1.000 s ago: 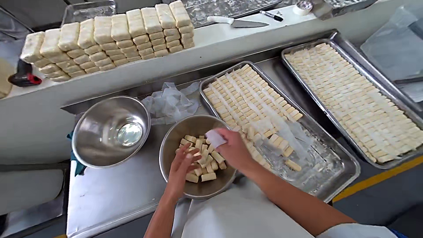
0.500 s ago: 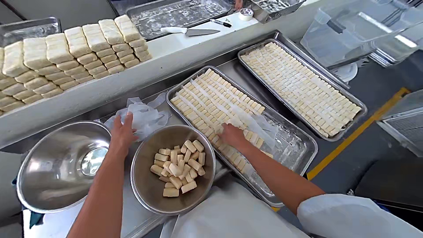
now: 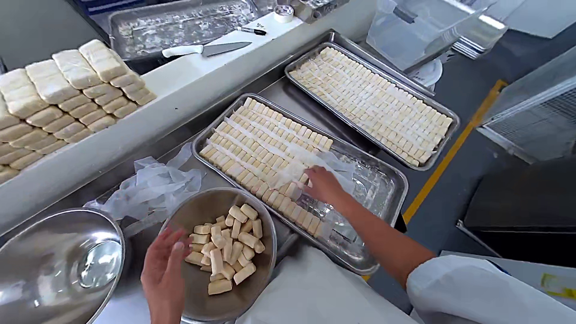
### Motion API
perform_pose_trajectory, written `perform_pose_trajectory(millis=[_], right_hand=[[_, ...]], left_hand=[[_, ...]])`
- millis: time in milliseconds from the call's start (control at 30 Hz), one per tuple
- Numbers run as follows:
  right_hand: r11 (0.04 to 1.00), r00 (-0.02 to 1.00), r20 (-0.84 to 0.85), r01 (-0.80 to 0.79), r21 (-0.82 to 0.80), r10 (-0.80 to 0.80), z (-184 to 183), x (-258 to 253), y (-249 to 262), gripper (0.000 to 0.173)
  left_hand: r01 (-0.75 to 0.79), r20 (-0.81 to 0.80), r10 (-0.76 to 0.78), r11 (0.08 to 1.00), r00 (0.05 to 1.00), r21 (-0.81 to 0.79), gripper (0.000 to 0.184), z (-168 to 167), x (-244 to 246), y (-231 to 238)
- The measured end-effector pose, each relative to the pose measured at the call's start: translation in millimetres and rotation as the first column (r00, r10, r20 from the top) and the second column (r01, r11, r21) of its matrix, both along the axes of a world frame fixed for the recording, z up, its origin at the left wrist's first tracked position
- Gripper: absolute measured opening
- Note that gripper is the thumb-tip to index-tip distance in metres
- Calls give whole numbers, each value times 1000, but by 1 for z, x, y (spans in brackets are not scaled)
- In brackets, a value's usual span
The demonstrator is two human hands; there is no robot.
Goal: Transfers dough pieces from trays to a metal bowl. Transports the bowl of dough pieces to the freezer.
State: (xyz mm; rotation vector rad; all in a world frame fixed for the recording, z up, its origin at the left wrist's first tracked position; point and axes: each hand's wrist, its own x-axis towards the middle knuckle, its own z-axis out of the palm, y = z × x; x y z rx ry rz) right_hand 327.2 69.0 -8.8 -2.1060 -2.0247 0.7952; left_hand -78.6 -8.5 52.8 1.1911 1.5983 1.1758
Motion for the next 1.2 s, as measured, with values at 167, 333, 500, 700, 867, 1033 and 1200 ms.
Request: perform_pose_trajectory(millis=[167, 333, 500, 700, 867, 1033, 1200], right_hand=[[990, 990, 107, -81, -113, 94, -39, 39, -34, 66], [963, 844, -473, 172, -209, -253, -2, 43, -45, 27], [867, 392, -794, 385, -318, -465, 67, 14, -38, 20], [967, 283, -931, -40, -253, -231, 123, -105, -35, 26], [943, 576, -815, -300, -147, 56, 92, -190, -32, 31], [936, 650, -741, -341, -86, 169, 71, -199, -35, 39], [945, 688, -703, -320, -68, 182, 66, -213, -48, 39]], left_hand=[[-19, 32, 20, 1000, 999, -25, 49, -13, 3, -20], [-35, 49, 36, 999, 998, -21, 47, -5, 11, -25], [15, 88, -14, 1000, 996, -7, 45, 5, 18, -24], [234, 373, -208, 972, 904, -27, 50, 18, 39, -15], [148, 277, -123, 986, 953, -71, 32, 22, 32, -11], [94, 135, -86, 994, 987, -51, 31, 3, 13, -27], [-25, -105, 24, 1000, 994, -11, 30, -2, 12, -35]])
